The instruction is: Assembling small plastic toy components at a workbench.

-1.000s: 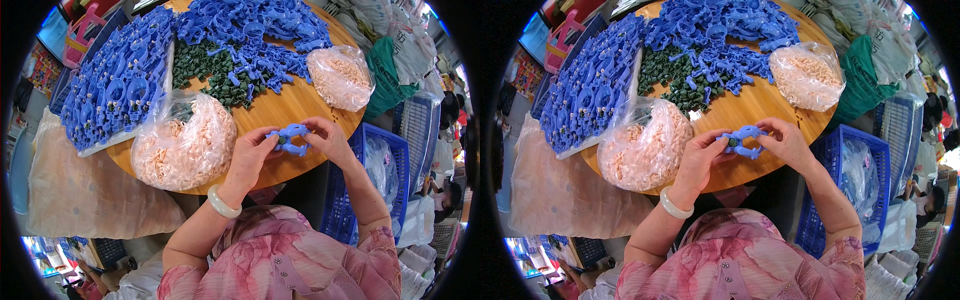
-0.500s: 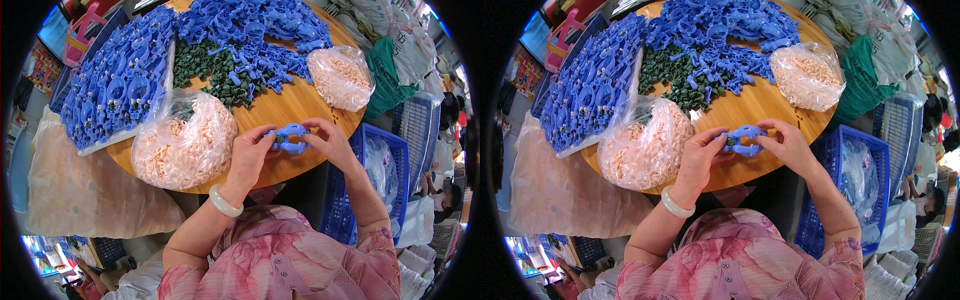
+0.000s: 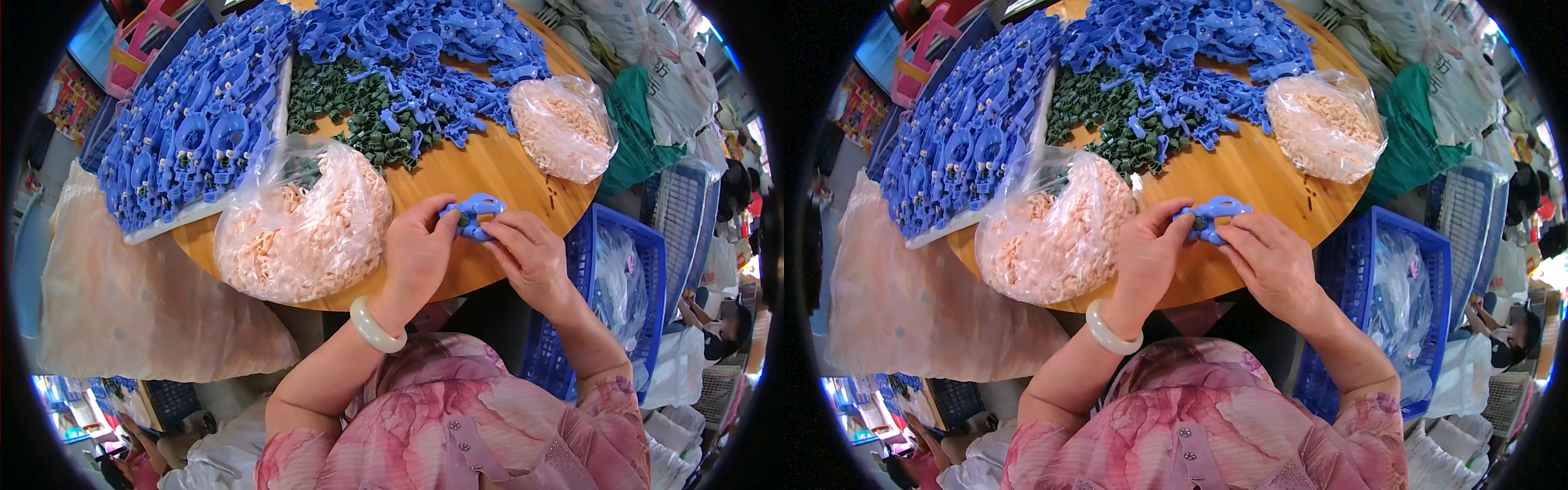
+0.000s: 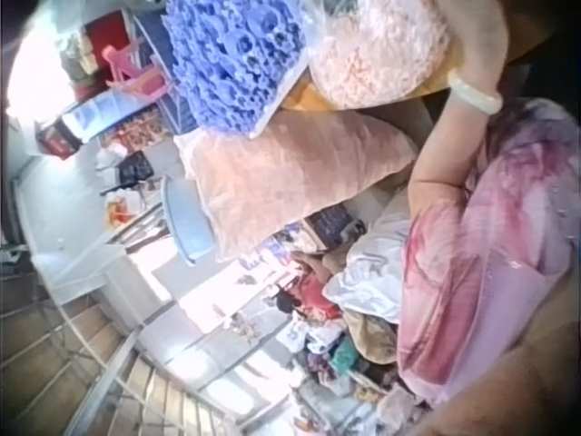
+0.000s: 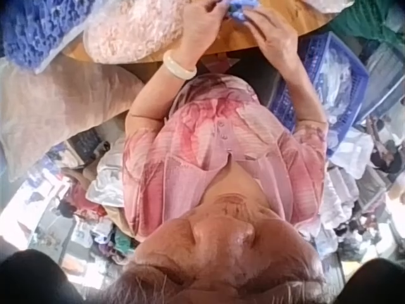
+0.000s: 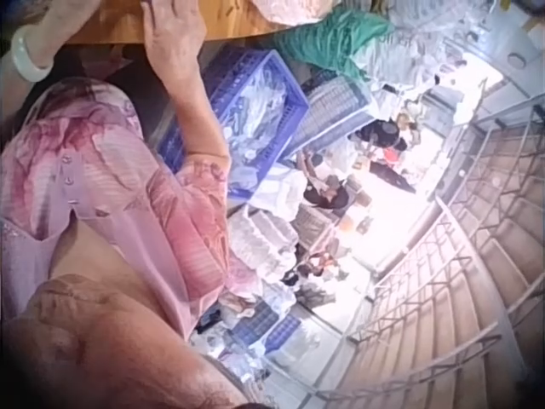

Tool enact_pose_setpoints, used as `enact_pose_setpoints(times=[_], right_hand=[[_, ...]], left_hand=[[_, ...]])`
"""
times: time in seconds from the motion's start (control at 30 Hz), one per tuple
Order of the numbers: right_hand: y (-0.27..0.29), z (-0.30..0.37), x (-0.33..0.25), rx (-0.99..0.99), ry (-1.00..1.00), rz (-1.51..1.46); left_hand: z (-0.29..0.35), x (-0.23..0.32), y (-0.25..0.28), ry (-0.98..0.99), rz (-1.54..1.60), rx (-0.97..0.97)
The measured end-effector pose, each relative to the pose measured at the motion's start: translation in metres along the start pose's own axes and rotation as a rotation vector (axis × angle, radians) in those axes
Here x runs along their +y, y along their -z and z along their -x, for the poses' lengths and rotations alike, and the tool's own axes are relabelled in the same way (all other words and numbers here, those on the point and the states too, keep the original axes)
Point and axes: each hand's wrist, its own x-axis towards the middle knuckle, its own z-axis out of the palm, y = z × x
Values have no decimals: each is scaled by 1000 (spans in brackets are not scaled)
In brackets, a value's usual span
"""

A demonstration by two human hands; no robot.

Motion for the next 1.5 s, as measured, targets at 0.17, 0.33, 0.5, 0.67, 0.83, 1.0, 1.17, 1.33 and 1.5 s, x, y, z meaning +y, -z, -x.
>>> enact_pose_setpoints(times=[0.17, 0.33, 0.5, 0.67, 0.83, 1.0, 1.17, 1.33, 1.5], right_hand=[[-5, 4, -4, 47, -78, -84], [-10, 10, -7, 86, -130, -121], [-11, 12, -11, 85, -249, -177], [-14, 14, -9, 122, -217, -185], [-17, 15, -6, 142, -138, -146], [-15, 13, -5, 123, -46, -79], [-3, 10, -6, 127, -47, -115], [14, 3, 16, 262, -263, -212], [13, 2, 43, -165, -686, -939]], left_hand=[[2, -2, -4, -132, -180, 55], [5, 6, -8, -166, -311, 76], [6, 10, -9, -180, -339, 88], [5, 12, -10, -176, -337, 68], [3, 7, -7, -138, -278, 45], [4, 11, -8, -173, -307, 48], [3, 8, -3, -138, -293, 10], [2, 8, 1, -153, -125, -68], [3, 22, 7, -187, -113, -185]])
